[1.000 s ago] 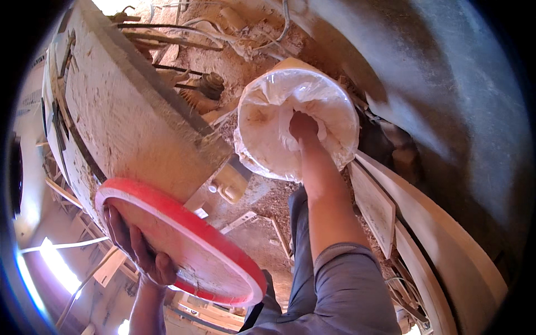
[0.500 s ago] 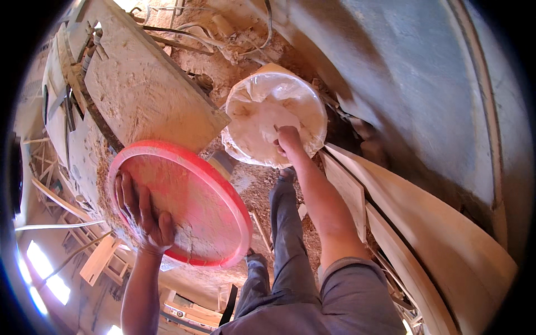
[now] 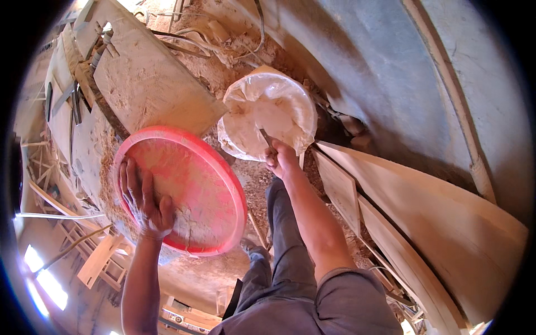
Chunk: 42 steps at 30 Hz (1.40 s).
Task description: The person carries a long wooden plank to a workbench, then uses a hammer and chisel to carve a mortise into a wooden frame. They repeatedly test fit a wooden dowel into the mortise, apply glue from a bucket, and continue hammering the dowel into place.
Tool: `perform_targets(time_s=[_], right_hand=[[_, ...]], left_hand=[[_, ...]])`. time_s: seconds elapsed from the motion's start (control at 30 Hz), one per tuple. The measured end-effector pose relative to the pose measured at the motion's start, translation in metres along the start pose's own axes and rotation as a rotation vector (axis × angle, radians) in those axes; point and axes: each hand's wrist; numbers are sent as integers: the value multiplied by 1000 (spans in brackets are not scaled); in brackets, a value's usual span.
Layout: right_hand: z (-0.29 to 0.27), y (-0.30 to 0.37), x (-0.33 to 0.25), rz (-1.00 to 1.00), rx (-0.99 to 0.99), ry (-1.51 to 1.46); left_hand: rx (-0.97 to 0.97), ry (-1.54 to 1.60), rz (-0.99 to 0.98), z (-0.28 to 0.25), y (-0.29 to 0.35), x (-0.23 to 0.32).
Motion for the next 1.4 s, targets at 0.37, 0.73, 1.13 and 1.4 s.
perform_targets(time_s=[0.37,0.73,1.13,1.4], right_hand=[[6,95,-10,-207,-4,208],[-45,219,-38,-254,-127,262],[-26,305,91,-367,-76,366],[50,342,389,85,-400,955]], left_hand=[[-6,38,-51,-9,1,9],[316,492,-388,-78,117,133],[-283,469,-1383,-150,702,207],[-265,703,-1870,-149,914,371]])
Point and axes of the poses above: each hand's wrist, its own y-axis away from the middle knuckle, its own z-axis out of the palm, x = y × z, and after that the axes turned 6 degrees about -y, right-handed
